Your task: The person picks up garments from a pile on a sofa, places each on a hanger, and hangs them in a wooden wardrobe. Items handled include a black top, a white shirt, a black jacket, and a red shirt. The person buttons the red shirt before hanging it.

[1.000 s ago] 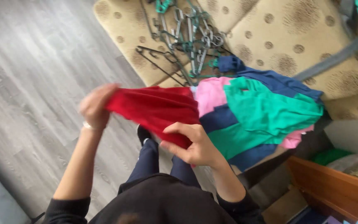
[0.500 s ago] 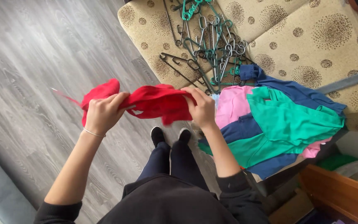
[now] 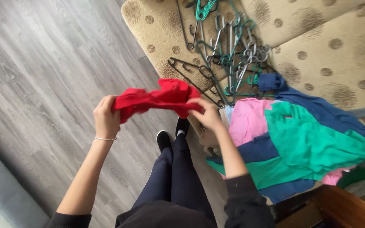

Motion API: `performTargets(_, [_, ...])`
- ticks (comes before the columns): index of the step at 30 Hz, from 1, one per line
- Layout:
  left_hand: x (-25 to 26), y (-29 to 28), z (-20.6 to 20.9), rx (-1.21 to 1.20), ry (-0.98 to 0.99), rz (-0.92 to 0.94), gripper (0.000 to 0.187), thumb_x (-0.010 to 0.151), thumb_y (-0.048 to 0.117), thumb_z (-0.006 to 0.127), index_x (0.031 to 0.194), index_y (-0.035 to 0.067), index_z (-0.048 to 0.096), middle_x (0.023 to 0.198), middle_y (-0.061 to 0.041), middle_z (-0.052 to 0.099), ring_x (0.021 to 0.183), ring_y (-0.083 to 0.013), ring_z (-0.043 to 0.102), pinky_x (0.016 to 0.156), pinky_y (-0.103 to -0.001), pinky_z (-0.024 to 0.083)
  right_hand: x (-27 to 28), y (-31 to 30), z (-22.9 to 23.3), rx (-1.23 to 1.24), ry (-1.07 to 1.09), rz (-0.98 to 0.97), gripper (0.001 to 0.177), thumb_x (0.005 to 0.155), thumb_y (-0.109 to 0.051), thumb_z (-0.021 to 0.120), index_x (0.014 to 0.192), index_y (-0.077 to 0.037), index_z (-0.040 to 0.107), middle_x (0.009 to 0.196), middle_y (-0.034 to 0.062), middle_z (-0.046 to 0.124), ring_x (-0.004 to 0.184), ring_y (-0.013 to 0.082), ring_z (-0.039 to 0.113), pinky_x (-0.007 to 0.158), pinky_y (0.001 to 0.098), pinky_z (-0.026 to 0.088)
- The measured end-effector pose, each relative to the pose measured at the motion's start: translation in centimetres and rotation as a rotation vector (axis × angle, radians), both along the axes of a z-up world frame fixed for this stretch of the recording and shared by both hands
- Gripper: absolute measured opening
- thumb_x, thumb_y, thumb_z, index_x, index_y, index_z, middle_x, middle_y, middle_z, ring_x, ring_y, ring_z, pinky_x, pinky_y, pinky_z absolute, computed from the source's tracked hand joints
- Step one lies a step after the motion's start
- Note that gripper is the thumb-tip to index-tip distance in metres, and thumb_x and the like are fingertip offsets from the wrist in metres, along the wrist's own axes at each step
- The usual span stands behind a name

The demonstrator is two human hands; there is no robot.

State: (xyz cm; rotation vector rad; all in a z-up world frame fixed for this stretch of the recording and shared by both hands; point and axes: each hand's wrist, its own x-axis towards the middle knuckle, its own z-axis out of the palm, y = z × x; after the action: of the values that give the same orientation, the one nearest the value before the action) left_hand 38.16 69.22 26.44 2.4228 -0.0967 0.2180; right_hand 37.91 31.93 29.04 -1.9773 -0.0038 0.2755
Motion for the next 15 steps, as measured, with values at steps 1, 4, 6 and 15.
performTargets(1, [0.2, -0.5, 0.2, 0.009, 0.013, 0.001, 0.020, 0.093, 0.000, 0.070, 0.110, 0.009, 0.064, 0.091, -0.012, 0.064, 0.090, -0.0412, 0.068, 0.078, -0.047, 0.056, 0.4, -2.2, -4.4, 0.009, 0.013, 0.001, 0.036, 0.084, -0.006, 0.080, 0.119, -0.014, 0.074, 0.111, 0.0209, 0.075, 0.110, 0.0427, 0.069, 0.091, 0.0525, 0.058])
performTargets(4, [1.4, -2.1, 0.8, 0.111, 0.364, 0.017, 0.009, 0.088, 0.012, 0.063, 0.092, 0.006, 0.059, 0.071, -0.024, 0.060, 0.081, -0.0511, 0.064, 0.070, -0.057, 0.046, 1.2, -8.6, -18.6, -0.046, 0.233, -0.111, 0.059, 0.081, -0.014, 0.086, 0.134, -0.003, 0.063, 0.131, 0.0251, 0.065, 0.123, 0.0441, 0.062, 0.099, 0.0515, 0.055])
performTargets(6, [3.1, -3.5, 1.0, 0.166, 0.778, 0.048, 0.023, 0.087, 0.025, 0.061, 0.079, 0.004, 0.068, 0.067, -0.021, 0.067, 0.082, -0.0468, 0.070, 0.074, -0.050, 0.053, 1.9, -13.0, -29.1, -0.592, 0.370, -0.236, 0.038, 0.094, -0.020, 0.069, 0.128, -0.005, 0.061, 0.124, 0.0238, 0.065, 0.120, 0.0443, 0.063, 0.101, 0.0556, 0.054])
performTargets(15, [8.7, -8.2, 10.4, -0.826, 1.384, 0.641, 0.034, 0.103, 0.028, 0.056, 0.122, 0.002, 0.066, 0.100, -0.019, 0.073, 0.085, -0.0265, 0.067, 0.073, -0.037, 0.054, 6.0, -13.7, -33.9, -0.876, 0.587, 0.063, 0.038, 0.102, -0.011, 0.056, 0.137, 0.001, 0.047, 0.132, 0.0253, 0.061, 0.119, 0.0392, 0.062, 0.094, 0.0497, 0.056])
